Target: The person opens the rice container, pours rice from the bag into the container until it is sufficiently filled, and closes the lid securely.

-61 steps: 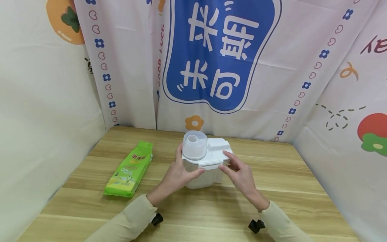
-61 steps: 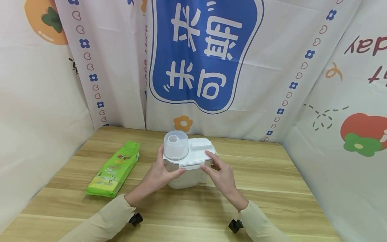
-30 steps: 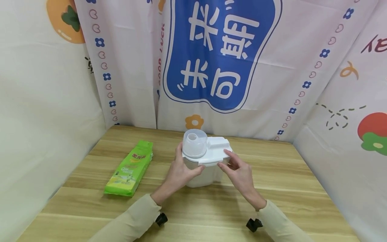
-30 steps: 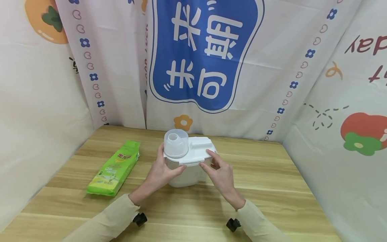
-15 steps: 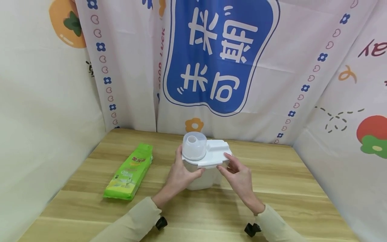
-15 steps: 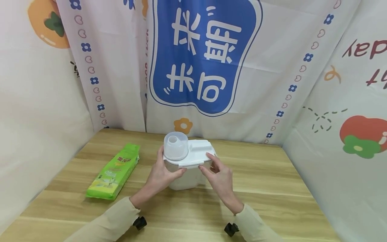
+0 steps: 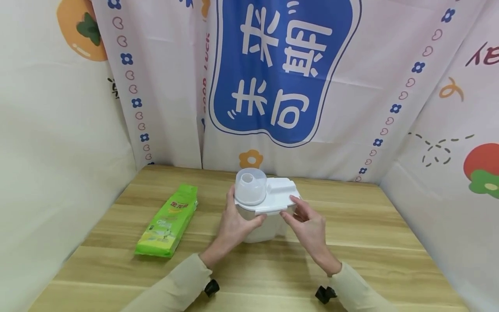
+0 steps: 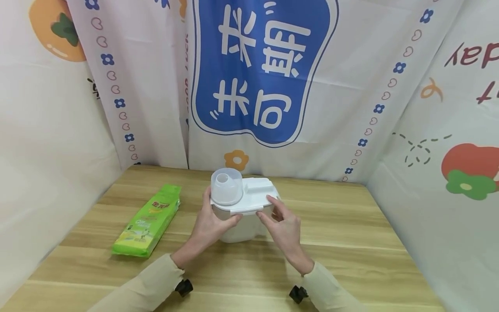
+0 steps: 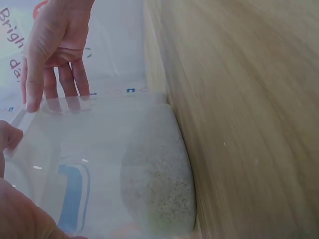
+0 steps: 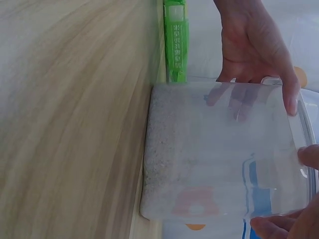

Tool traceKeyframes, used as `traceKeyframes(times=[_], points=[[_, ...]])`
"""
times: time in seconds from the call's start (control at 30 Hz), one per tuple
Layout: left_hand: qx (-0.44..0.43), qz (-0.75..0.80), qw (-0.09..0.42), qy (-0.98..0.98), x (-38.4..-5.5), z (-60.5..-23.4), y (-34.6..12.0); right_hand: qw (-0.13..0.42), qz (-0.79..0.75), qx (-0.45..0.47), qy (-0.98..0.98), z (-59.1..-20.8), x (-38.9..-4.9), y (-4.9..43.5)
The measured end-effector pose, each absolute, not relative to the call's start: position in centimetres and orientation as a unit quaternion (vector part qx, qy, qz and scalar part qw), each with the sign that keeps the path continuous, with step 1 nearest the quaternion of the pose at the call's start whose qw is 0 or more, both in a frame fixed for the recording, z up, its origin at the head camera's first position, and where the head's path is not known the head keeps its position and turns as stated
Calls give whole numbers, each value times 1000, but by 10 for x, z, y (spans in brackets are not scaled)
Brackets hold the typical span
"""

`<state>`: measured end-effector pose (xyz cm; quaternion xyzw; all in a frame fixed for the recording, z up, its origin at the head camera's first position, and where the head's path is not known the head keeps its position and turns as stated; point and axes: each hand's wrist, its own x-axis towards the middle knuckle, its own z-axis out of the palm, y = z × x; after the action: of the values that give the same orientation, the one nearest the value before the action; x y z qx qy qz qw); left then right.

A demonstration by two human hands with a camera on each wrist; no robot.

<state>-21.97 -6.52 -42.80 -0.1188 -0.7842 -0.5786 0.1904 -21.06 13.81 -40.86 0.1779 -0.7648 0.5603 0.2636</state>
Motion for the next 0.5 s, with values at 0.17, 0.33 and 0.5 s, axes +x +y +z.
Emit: traceKeyframes(times=[0.17, 0.33, 0.5], points=[[-114, -577, 181, -788, -220, -428, -67, 253, 559, 174, -770, -405, -208, 138], [-128, -570, 172, -793, -222, -426, -73, 242, 545, 187, -781, -400, -205, 140], [-136, -568, 152, -797, -223, -423, -80, 233, 536, 186, -790, -398, -208, 150]])
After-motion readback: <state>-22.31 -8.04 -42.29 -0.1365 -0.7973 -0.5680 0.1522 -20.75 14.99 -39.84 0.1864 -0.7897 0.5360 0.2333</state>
